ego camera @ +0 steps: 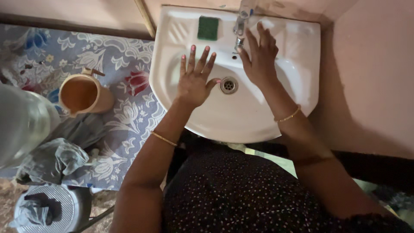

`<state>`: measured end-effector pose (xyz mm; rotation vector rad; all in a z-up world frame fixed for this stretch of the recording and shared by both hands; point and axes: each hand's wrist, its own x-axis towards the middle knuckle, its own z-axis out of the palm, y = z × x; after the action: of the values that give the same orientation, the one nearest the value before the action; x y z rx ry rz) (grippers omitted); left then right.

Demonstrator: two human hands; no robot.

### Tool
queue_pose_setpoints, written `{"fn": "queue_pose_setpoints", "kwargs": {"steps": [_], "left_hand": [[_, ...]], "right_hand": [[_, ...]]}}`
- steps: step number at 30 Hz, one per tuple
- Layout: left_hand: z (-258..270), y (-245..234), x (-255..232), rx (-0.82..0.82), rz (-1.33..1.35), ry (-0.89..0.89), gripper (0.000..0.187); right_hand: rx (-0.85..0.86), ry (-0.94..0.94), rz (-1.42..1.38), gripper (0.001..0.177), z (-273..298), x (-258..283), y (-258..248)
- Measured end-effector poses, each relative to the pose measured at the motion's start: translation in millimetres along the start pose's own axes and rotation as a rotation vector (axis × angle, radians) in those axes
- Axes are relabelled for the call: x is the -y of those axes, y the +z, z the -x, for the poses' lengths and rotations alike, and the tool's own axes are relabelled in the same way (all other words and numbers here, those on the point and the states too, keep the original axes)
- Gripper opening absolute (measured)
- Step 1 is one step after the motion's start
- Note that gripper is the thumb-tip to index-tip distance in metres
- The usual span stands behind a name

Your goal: The person cleans a bathroom sink using a green sponge, scrubbing the basin, the faucet, and the drain, and then rinsing the sink with water from the tap.

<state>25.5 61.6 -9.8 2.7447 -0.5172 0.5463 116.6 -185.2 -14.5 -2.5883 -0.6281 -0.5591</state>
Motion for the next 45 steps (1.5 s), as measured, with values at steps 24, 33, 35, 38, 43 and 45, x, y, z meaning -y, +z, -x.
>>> {"fn": "queue_pose_setpoints", "kwargs": {"steps": [24, 33, 35, 38, 43, 45], "left_hand": [[80, 15, 29, 0.138, -0.074, -0.279, 0.075], [77, 6, 22, 0.231, -0.047, -0.325, 0.073], [81, 7, 22, 0.207, -0.045, -0.308, 0.07], [81, 11, 24, 0.178, -0.027, -0.277, 0.067], [82, 12, 25, 0.196, 0.006, -0.258, 0.06], [82, 12, 25, 0.178, 0.0, -0.244, 0.06]], "right_hand": [[-0.316, -0.115, -0.424, 0.017, -92, -45, 41], [-0.226, 1.052, -1.949, 0.012, -4, -65, 150], [-0.131, 1.101, -1.925, 0.015, 4, -57, 150], [0.003, 1.119, -1.902, 0.017, -6, -48, 136], [0.116, 1.173, -1.786, 0.016, -16, -35, 120], [0.327, 1.142, -1.806, 0.026, -17, -30, 121]]}}
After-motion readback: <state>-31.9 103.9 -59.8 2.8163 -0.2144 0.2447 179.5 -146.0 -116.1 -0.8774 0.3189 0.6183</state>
